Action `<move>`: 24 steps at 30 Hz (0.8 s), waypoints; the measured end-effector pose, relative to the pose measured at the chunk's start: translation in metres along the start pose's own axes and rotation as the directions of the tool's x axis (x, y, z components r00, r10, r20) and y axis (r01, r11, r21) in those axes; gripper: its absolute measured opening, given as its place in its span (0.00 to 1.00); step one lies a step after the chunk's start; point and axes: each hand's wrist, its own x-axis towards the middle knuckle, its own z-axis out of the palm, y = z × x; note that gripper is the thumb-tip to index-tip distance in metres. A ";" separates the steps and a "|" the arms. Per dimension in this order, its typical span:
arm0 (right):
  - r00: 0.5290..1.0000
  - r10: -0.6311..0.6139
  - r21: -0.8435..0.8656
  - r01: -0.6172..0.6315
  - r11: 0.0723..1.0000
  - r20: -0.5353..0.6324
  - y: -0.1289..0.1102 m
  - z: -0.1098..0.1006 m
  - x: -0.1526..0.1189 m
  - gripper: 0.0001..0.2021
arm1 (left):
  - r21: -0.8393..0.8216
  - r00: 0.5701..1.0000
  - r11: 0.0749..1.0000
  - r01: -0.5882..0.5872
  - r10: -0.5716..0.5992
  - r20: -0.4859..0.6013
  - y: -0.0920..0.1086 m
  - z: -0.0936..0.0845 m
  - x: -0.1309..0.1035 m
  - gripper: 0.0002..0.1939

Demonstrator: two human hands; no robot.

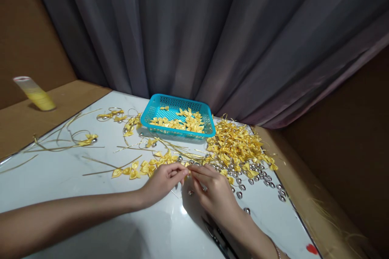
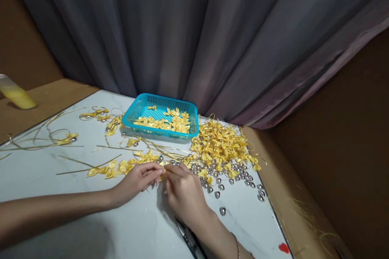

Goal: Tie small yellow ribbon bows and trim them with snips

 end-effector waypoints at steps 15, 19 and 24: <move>0.984 0.175 0.089 -0.177 0.980 0.022 0.003 0.005 0.003 0.13 | 0.390 0.948 0.899 -0.200 0.278 -0.153 -0.013 0.006 -0.003 0.11; 0.973 0.230 0.070 -0.228 0.971 -0.014 0.005 0.003 0.003 0.12 | 0.373 0.960 0.908 -0.192 0.253 -0.121 -0.009 0.007 -0.004 0.08; 0.966 0.259 0.026 -0.259 0.965 0.027 0.005 0.000 0.002 0.11 | 0.271 0.989 0.955 -0.122 0.140 -0.047 -0.005 0.004 -0.001 0.14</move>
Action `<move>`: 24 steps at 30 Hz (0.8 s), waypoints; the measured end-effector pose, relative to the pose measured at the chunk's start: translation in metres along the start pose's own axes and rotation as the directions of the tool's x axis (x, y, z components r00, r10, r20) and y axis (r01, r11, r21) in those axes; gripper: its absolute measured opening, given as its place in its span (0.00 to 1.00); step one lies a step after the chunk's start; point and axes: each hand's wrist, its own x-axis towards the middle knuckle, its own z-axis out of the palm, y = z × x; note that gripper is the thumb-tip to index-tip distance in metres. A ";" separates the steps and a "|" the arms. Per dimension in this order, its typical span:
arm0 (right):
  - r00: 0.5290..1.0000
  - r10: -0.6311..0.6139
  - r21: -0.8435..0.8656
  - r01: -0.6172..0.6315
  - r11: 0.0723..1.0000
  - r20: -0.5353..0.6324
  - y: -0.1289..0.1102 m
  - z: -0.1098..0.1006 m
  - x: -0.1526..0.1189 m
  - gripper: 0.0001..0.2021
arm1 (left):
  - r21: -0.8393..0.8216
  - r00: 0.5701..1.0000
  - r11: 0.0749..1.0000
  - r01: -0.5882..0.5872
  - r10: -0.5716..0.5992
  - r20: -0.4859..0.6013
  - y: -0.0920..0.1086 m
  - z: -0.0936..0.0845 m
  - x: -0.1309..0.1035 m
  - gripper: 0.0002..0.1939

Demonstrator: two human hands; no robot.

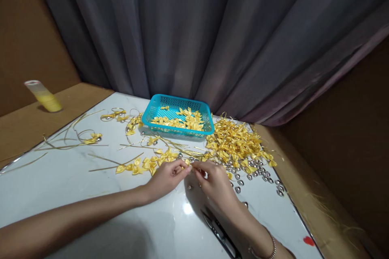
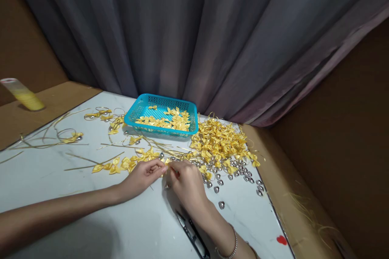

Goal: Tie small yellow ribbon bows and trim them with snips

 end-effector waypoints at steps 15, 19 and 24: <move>0.997 0.065 0.520 -0.072 0.851 0.031 0.000 0.012 -0.002 0.11 | -0.633 0.940 0.697 0.337 -0.212 0.267 0.001 -0.006 0.001 0.18; 0.992 0.113 0.599 -0.128 0.790 0.063 -0.003 0.012 -0.002 0.11 | -0.535 0.961 0.800 0.271 -0.192 0.198 0.003 -0.006 -0.002 0.20; 0.989 0.117 0.633 -0.146 0.761 0.087 -0.001 0.014 -0.001 0.09 | -0.200 0.997 0.978 0.053 -0.042 0.060 0.007 -0.004 -0.005 0.18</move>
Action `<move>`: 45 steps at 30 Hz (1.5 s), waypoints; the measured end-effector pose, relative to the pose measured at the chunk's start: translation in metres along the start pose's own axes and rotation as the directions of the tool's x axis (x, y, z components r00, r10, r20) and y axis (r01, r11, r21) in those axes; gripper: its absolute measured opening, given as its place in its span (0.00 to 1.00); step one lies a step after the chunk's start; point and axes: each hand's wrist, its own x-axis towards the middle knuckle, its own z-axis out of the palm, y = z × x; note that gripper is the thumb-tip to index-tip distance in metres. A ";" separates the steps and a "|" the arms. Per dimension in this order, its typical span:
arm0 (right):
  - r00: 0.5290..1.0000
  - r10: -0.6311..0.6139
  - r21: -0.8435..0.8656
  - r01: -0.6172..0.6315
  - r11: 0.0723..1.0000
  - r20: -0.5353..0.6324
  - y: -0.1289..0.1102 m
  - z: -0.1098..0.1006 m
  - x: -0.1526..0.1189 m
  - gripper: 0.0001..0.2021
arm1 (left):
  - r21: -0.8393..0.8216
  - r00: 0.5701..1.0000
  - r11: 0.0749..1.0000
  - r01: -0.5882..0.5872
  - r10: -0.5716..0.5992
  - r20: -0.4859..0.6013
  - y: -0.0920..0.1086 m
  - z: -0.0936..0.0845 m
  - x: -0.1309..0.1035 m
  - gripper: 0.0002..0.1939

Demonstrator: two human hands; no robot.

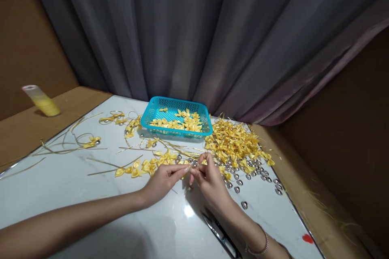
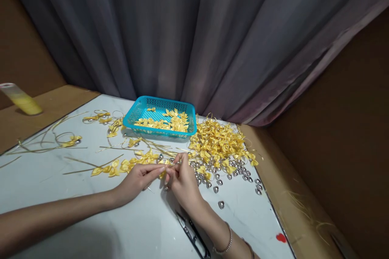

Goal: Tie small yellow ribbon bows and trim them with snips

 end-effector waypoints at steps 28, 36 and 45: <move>0.961 0.076 -0.243 -0.009 0.970 0.265 -0.010 -0.027 0.007 0.06 | -0.143 0.983 0.977 0.156 -0.140 0.115 -0.001 -0.002 0.005 0.16; 0.893 0.219 -0.153 -0.172 0.973 0.394 -0.015 -0.030 0.008 0.08 | -0.150 0.985 0.978 0.144 -0.128 0.114 0.003 -0.001 0.004 0.17; 0.940 0.198 -0.264 -0.123 0.957 0.278 -0.011 -0.027 0.008 0.11 | -0.019 0.999 0.999 0.031 -0.030 0.043 0.002 -0.001 0.004 0.15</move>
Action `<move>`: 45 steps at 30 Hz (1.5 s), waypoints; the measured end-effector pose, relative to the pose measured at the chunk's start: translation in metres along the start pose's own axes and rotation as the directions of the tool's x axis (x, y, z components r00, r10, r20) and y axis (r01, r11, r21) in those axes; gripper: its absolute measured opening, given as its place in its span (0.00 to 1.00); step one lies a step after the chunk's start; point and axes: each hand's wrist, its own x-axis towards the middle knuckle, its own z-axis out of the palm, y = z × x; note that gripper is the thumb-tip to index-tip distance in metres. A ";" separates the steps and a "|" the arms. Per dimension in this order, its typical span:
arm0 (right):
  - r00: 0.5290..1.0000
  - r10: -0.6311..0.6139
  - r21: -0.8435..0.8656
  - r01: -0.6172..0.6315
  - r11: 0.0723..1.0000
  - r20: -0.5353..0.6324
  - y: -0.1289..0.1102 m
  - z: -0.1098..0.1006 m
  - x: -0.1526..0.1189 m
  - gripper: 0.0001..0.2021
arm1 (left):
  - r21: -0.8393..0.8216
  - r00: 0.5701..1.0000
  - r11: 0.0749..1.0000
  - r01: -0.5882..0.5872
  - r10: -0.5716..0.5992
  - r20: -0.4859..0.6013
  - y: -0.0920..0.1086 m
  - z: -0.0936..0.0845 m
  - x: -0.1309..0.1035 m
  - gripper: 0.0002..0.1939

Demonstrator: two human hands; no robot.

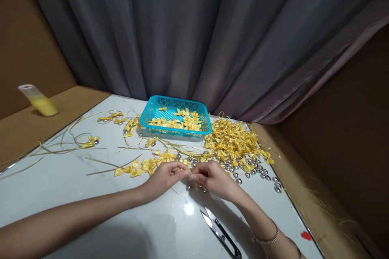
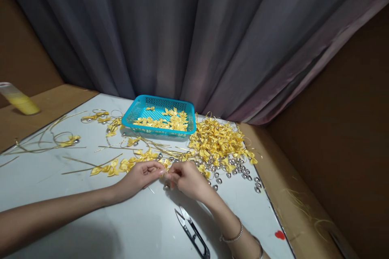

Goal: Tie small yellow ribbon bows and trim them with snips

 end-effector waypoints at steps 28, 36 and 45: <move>0.989 -0.013 -0.165 -0.011 0.986 -0.145 -0.002 0.008 -0.001 0.12 | 0.303 0.991 0.947 -0.105 0.125 -0.045 -0.008 0.001 -0.002 0.14; 0.975 -0.046 -0.209 0.000 0.978 -0.215 -0.004 0.012 -0.002 0.10 | 0.258 0.996 0.964 -0.070 0.084 -0.041 -0.008 0.001 -0.001 0.14; 0.930 -0.299 -0.452 0.177 0.874 -0.213 -0.005 0.016 -0.006 0.13 | 0.137 0.997 0.990 -0.030 0.039 -0.062 -0.013 -0.001 0.003 0.15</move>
